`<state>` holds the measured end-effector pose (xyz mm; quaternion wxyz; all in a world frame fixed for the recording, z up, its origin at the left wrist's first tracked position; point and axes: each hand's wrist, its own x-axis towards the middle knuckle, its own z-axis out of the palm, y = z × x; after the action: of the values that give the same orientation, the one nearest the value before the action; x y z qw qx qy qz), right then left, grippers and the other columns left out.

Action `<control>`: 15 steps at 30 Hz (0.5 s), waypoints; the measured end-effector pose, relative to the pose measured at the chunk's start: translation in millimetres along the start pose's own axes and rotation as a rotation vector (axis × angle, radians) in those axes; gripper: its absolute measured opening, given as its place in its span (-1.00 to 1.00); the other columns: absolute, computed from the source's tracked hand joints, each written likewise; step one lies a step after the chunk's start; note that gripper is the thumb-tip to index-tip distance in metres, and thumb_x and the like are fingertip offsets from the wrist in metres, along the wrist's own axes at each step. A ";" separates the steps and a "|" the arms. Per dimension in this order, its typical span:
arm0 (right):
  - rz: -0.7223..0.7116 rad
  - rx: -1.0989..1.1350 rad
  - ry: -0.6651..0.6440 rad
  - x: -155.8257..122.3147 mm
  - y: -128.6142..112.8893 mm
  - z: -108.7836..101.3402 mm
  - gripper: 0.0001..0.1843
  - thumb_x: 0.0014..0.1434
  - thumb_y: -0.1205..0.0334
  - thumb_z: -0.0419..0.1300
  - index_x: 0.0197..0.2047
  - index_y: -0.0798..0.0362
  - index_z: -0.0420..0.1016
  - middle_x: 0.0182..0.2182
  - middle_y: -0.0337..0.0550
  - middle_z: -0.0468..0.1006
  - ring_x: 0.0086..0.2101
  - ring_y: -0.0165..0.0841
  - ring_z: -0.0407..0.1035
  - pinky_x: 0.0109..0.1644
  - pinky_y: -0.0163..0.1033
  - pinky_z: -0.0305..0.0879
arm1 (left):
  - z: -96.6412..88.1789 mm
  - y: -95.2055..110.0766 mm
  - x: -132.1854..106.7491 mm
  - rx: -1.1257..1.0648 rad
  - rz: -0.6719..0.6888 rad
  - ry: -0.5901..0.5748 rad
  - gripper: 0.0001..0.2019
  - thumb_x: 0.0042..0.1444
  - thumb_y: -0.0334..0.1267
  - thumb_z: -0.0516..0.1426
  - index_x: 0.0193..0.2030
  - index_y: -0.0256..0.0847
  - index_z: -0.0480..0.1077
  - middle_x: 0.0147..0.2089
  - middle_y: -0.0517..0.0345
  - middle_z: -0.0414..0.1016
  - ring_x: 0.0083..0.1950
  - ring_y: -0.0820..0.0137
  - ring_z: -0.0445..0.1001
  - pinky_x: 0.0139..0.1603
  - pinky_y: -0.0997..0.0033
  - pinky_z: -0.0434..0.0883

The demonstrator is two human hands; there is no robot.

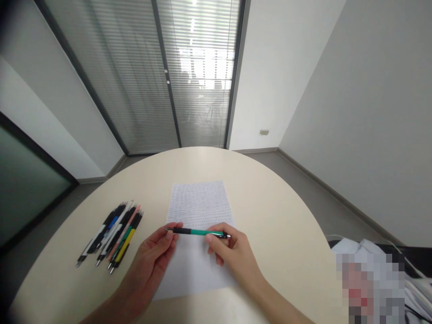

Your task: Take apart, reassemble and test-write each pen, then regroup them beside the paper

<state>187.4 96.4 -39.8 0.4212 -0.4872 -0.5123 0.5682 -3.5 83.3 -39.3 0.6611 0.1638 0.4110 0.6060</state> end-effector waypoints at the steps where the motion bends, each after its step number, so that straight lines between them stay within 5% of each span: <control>1: -0.017 0.043 0.009 0.1 -0.5 0.1 -0.58 -0.02 -0.07 0.38 -0.24 0.07 0.47 -0.60 -0.30 0.45 -0.64 -0.49 0.25 -0.54 -0.36 0.19 | -0.4 -0.1 0.2 -0.007 -0.001 0.006 -0.73 -0.19 -0.38 0.43 -0.27 -0.31 0.61 -0.15 0.05 0.63 -0.33 0.57 0.52 -0.23 0.71 0.53; 6: -0.016 0.103 0.043 -0.5 -1.8 1.2 -0.62 0.00 -0.03 0.39 -0.28 0.10 0.48 -0.60 -0.24 0.49 -0.64 -0.48 0.28 -0.51 -0.34 0.20 | -4.5 -3.8 3.2 -0.017 -0.013 0.020 -0.77 -0.13 -0.45 0.40 -0.26 -0.32 0.60 -0.16 0.04 0.63 -0.33 0.58 0.53 -0.21 0.71 0.53; 12: 0.030 0.248 0.164 1.2 2.6 16.8 -0.62 0.04 -0.03 0.37 -0.46 0.11 0.41 -0.75 -0.36 0.33 -0.72 -0.62 0.02 -0.65 -0.43 -0.12 | -6.9 -5.5 7.7 -0.022 -0.011 0.006 -0.73 -0.18 -0.38 0.43 -0.27 -0.34 0.60 -0.25 0.07 0.63 -0.31 0.56 0.53 -0.17 0.72 0.51; 15: 0.046 0.534 0.208 2.7 5.5 29.2 -0.68 0.04 0.08 0.40 -0.48 0.09 0.40 -0.71 -0.39 0.31 -0.68 -0.61 0.07 -0.62 -0.48 0.03 | -3.4 -5.0 5.2 -0.031 0.002 0.002 -0.70 -0.22 -0.37 0.44 -0.27 -0.34 0.60 -0.24 0.06 0.64 -0.29 0.55 0.54 -0.17 0.71 0.51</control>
<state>158.2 93.4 -45.6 0.5720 -0.4260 -0.2874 0.6393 -3.1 86.1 -46.8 0.6624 0.1534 0.4021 0.6133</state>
